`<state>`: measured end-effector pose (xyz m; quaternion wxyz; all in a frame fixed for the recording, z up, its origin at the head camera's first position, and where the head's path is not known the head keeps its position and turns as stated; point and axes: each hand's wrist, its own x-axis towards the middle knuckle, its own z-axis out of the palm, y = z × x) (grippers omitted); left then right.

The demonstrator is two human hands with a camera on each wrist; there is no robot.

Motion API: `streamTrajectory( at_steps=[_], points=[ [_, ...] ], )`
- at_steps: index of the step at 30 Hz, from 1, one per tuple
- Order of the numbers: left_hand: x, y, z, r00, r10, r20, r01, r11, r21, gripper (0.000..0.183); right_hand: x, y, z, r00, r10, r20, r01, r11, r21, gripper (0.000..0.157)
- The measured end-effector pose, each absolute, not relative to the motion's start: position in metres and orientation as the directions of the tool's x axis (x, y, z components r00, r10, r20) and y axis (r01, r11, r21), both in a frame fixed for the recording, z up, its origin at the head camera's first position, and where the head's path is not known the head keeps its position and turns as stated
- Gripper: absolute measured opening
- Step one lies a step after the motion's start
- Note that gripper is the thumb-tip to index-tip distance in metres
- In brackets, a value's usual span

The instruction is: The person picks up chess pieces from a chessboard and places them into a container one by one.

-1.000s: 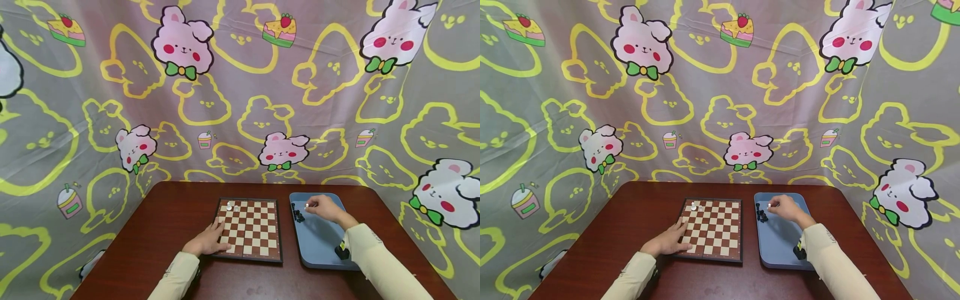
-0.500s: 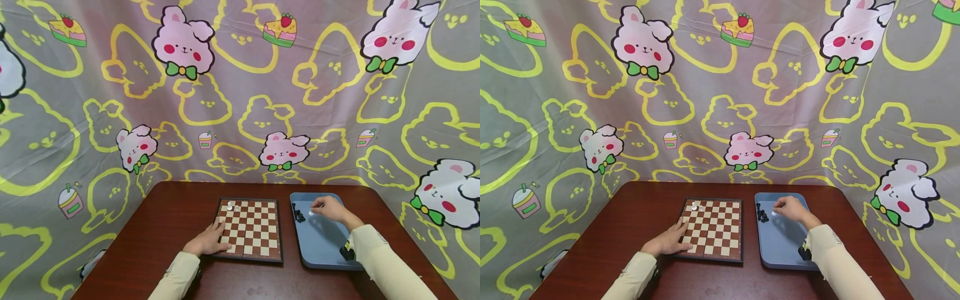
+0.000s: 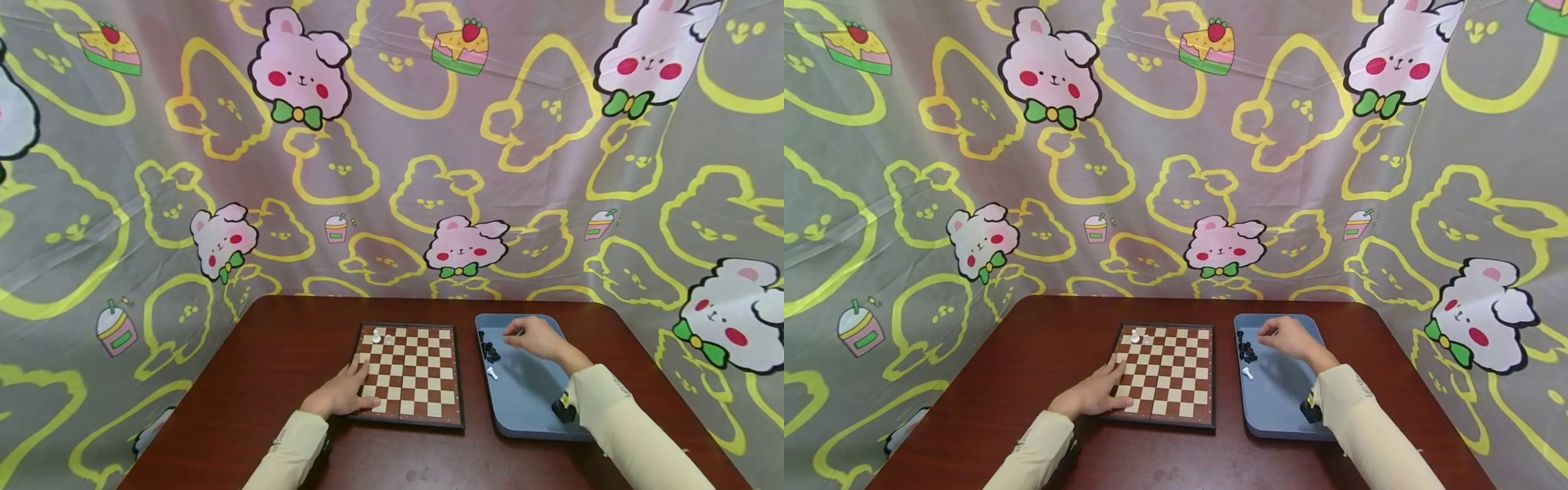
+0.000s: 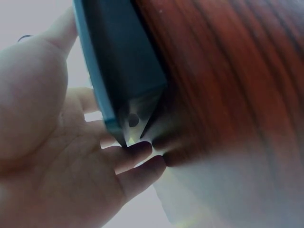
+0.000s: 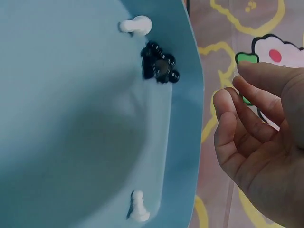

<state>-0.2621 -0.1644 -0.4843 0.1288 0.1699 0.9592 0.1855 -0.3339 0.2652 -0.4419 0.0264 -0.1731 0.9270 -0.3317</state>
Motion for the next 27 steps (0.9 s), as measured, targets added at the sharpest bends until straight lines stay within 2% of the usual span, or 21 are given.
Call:
streamTrajectory(
  at_steps=[27],
  points=[
    [-0.262,-0.165,-0.485,-0.908,0.386,-0.163,0.301,0.871,0.388,0.090,-0.361,0.159,-0.427,-0.901,-0.434,0.015,-0.336,0.674,-0.658,0.017]
  ],
)
